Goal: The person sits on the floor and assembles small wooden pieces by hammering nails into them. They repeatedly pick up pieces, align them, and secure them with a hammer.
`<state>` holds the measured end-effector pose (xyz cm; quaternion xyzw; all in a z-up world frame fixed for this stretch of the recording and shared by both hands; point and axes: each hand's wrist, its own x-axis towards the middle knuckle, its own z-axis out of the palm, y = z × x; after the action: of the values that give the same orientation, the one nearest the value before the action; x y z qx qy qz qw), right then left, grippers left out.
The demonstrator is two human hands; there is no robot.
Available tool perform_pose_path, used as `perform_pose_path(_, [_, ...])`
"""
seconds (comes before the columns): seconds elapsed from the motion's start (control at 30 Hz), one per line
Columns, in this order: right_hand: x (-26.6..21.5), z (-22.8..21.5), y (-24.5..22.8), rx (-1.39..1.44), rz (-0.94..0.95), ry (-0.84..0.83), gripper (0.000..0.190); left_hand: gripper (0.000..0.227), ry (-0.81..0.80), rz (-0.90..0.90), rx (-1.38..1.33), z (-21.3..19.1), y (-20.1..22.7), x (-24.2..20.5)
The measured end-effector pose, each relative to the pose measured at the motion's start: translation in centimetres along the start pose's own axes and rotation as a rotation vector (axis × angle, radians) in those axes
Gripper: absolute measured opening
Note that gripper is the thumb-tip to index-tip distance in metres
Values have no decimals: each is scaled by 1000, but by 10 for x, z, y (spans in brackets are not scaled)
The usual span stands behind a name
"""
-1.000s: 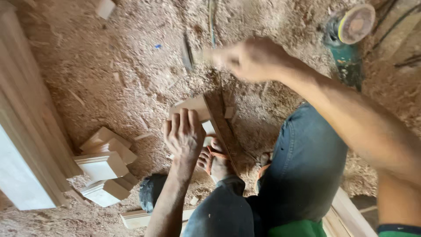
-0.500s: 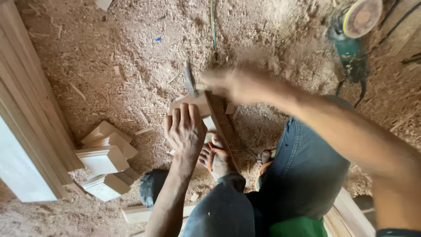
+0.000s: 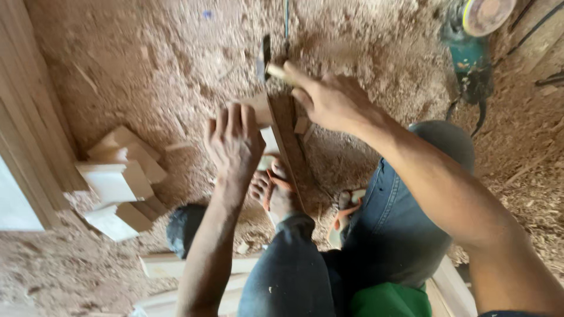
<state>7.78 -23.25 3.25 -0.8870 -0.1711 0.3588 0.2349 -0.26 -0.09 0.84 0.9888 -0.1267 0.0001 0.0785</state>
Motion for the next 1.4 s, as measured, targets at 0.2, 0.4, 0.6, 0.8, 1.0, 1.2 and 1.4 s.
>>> perform_pose_path(0.2, [-12,18,31,-40,54,-35,54,27,-83,-10,-177,-12,2,0])
perform_pose_path(0.4, [-30,22,35,305,186,-158,56,38,415,-297,-718,-18,-1,-33])
perform_pose_path(0.6, [-39,16,23,498,364,-153,62,35,262,-596,-1227,10,-3,-62])
perform_pose_path(0.8, [-33,19,22,520,426,-170,60,31,196,-549,-1304,24,-9,-61])
perform_pose_path(1.0, [-15,20,27,264,189,-28,42,33,122,-639,-1295,10,-8,-61])
perform_pose_path(1.2, [23,11,6,264,-112,123,50,37,163,-580,-1143,1,-9,-57])
perform_pose_path(1.4, [65,-37,-12,-169,-208,-256,44,43,87,-696,-1286,-4,-13,-56])
